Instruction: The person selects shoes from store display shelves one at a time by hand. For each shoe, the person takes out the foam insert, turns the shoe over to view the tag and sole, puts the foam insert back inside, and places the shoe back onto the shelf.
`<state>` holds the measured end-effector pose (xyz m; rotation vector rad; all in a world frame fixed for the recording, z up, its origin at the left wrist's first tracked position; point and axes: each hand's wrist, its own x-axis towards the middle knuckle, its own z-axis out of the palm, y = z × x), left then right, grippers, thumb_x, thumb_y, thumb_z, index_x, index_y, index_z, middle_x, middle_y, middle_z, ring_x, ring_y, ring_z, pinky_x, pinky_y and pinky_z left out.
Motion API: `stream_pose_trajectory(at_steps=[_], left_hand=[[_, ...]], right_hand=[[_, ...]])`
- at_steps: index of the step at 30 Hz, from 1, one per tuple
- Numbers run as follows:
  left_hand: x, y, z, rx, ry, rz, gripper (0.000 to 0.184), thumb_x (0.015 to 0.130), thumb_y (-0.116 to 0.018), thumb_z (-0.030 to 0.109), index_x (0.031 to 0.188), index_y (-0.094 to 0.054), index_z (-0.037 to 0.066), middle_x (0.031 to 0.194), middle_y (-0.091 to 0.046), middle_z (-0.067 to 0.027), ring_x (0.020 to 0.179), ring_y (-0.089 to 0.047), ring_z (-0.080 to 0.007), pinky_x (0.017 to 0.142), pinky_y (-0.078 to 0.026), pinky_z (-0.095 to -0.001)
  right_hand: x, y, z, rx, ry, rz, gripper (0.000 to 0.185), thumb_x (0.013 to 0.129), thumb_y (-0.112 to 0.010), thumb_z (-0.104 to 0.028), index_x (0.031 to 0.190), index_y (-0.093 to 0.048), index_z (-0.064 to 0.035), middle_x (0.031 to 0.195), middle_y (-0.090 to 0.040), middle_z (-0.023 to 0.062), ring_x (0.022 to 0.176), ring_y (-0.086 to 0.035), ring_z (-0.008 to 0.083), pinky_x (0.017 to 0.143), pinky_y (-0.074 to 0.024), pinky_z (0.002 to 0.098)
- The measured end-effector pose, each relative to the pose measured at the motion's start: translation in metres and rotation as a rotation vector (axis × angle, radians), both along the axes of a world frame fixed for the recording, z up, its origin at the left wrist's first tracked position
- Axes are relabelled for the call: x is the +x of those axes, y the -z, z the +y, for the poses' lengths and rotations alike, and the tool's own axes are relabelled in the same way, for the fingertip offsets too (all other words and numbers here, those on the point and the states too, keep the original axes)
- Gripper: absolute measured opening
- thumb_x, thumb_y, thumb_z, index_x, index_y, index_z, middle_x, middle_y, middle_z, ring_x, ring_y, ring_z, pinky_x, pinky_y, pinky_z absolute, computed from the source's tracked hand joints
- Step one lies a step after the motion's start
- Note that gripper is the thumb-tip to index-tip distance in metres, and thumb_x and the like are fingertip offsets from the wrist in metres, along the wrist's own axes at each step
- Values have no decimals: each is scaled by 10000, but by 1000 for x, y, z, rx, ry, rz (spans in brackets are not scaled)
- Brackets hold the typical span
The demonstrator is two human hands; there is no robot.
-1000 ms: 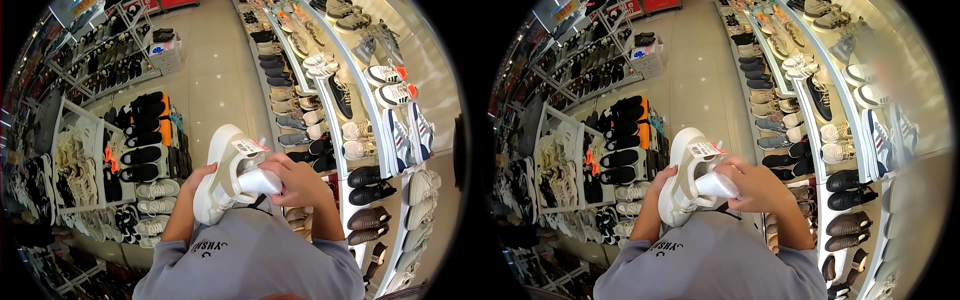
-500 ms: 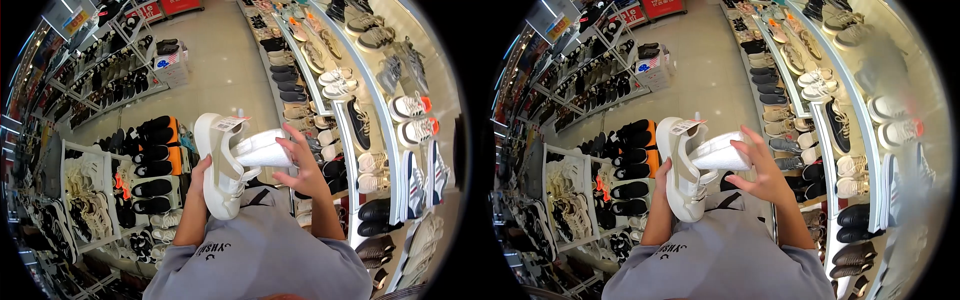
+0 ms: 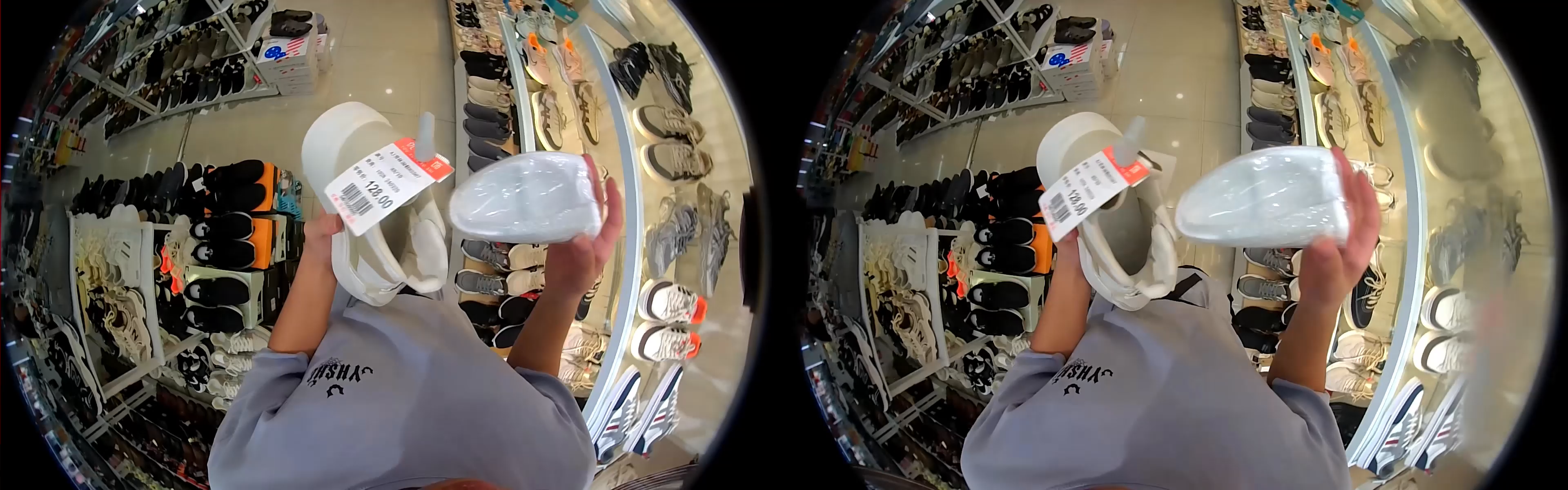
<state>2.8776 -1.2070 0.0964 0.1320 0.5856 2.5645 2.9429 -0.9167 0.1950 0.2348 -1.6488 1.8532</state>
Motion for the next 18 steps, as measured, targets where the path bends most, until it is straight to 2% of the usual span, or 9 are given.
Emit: stream_pose_trajectory(at_steps=[1,4,11,14,18], left_hand=[[-10,0,2,22,-18,-10,846,648,-738,206,1373,-380,-44,1255,-570,-196,1113,-600,-297,967,-493,-379],[-45,-4,6,39,-43,-24,845,656,-737,213,1375,-376,-44,1261,-565,-199,1119,-596,-301,972,-490,-386],[-142,-1,4,60,8,-19,841,675,-735,230,1381,-369,-45,1276,-554,-206,1133,-587,-311,983,-481,-401],[-200,-6,-8,58,44,17,840,683,-734,237,1383,-366,-46,1282,-549,-209,1139,-583,-315,987,-477,-408],[-275,-14,-36,37,79,79,838,694,-732,247,1387,-362,-46,1290,-543,-213,1147,-578,-320,993,-472,-416]], right_hand=[[-10,-7,2,-61,8,-34,881,781,-736,-295,1459,-236,-36,1455,-299,323,1346,-353,403,1096,-324,490],[-38,-14,6,-90,61,-110,907,793,-726,-253,1475,-166,-43,1469,-276,316,1345,-355,384,1089,-347,479],[-105,3,-4,-107,149,-189,885,807,-714,-239,1471,-168,-29,1469,-287,300,1336,-371,374,1071,-376,470],[-143,0,-20,-150,184,-198,826,820,-660,-210,1473,-183,-37,1483,-266,290,1360,-336,370,1097,-332,512],[-209,-9,-52,-119,186,-171,821,819,-671,-203,1468,-194,-45,1476,-289,281,1346,-362,362,1097,-341,500]])
